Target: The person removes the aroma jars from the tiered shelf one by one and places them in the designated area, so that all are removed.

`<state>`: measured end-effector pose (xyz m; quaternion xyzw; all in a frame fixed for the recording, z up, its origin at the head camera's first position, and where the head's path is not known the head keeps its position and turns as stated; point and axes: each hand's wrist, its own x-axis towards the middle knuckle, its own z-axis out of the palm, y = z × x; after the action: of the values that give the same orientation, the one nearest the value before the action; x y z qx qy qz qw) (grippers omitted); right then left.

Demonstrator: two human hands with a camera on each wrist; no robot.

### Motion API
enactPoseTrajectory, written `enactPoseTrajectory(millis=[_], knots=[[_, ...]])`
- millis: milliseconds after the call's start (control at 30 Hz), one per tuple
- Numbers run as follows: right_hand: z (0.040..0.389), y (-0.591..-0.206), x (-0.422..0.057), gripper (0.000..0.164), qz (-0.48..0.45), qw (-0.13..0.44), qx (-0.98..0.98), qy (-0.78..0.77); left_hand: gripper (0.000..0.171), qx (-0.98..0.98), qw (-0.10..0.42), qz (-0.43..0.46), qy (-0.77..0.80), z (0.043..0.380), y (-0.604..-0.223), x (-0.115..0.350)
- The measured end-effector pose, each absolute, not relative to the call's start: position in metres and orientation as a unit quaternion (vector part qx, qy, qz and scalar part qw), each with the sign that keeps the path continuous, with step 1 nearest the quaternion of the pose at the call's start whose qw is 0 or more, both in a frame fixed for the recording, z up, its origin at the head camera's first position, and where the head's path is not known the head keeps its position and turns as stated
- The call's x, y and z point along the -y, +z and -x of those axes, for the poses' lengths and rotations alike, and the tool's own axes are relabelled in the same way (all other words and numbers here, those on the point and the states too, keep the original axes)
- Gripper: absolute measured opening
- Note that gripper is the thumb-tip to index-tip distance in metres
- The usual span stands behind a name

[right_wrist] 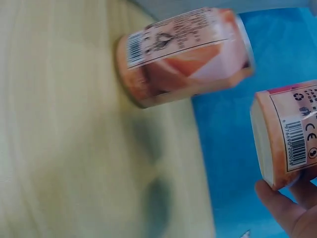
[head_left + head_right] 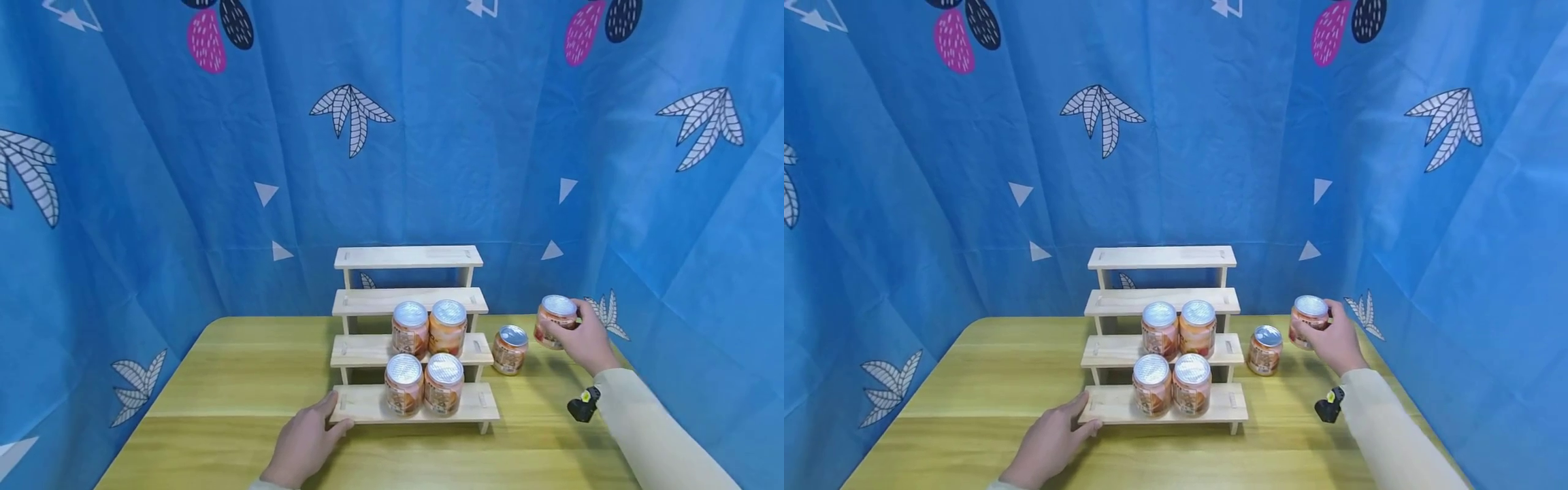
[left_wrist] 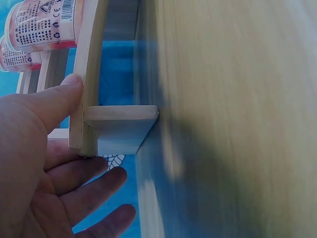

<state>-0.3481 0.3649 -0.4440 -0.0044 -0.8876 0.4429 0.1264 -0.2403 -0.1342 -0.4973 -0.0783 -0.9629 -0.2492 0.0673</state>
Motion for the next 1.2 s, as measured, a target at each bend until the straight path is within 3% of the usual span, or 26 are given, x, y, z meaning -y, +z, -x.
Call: enactPoseTrajectory(millis=[367, 1200], knots=[[0.354, -0.481, -0.365, 0.095, 0.006, 0.115, 0.893, 0.434, 0.075, 0.964, 0.065, 0.078, -0.245, 0.245, -0.499, 0.133], [0.352, -0.520, -0.362, 0.098, 0.007, 0.075, 0.892, 0.446, 0.073, 0.964, 0.078, 0.089, -0.238, 0.244, -0.503, 0.135]])
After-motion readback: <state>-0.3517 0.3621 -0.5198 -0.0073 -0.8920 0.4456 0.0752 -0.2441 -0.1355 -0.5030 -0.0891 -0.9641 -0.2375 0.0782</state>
